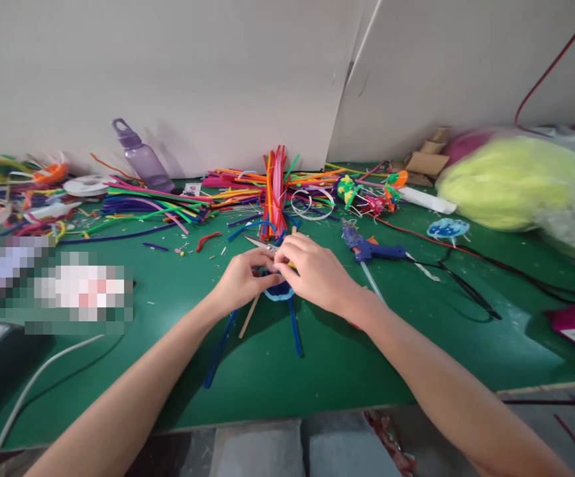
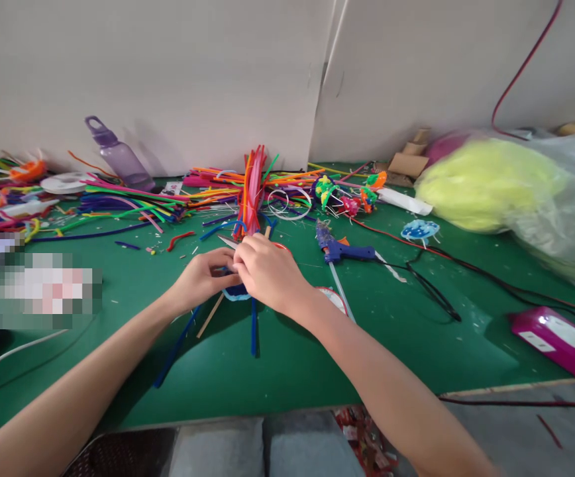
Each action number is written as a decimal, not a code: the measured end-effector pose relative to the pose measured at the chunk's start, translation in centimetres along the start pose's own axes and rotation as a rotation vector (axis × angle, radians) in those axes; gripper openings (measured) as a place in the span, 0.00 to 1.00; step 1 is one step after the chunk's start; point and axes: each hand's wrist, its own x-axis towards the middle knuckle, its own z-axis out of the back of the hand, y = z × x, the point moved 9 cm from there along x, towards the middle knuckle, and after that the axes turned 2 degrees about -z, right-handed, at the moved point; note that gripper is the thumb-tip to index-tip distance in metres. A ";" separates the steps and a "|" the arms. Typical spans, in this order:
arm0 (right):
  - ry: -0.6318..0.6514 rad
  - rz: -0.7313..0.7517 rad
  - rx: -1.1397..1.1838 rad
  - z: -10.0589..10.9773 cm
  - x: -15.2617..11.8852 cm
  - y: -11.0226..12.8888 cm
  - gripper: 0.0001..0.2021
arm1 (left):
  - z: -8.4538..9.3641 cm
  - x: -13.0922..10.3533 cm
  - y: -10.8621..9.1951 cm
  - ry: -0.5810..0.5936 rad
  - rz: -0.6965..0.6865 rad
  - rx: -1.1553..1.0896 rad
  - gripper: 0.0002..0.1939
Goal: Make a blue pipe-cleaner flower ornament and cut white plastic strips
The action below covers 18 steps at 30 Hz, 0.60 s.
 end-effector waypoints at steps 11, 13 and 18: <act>-0.121 0.009 0.137 1.0 0.2 0.1 0.08 | 1.0 0.3 1.0 -0.103 0.042 -0.127 0.08; -0.180 -0.097 0.296 2.0 0.3 -1.8 0.07 | 1.0 0.2 1.3 -0.119 0.079 -0.212 0.10; -0.079 -0.201 0.452 1.8 0.6 -3.8 0.05 | 0.7 0.1 1.5 -0.105 0.109 -0.276 0.11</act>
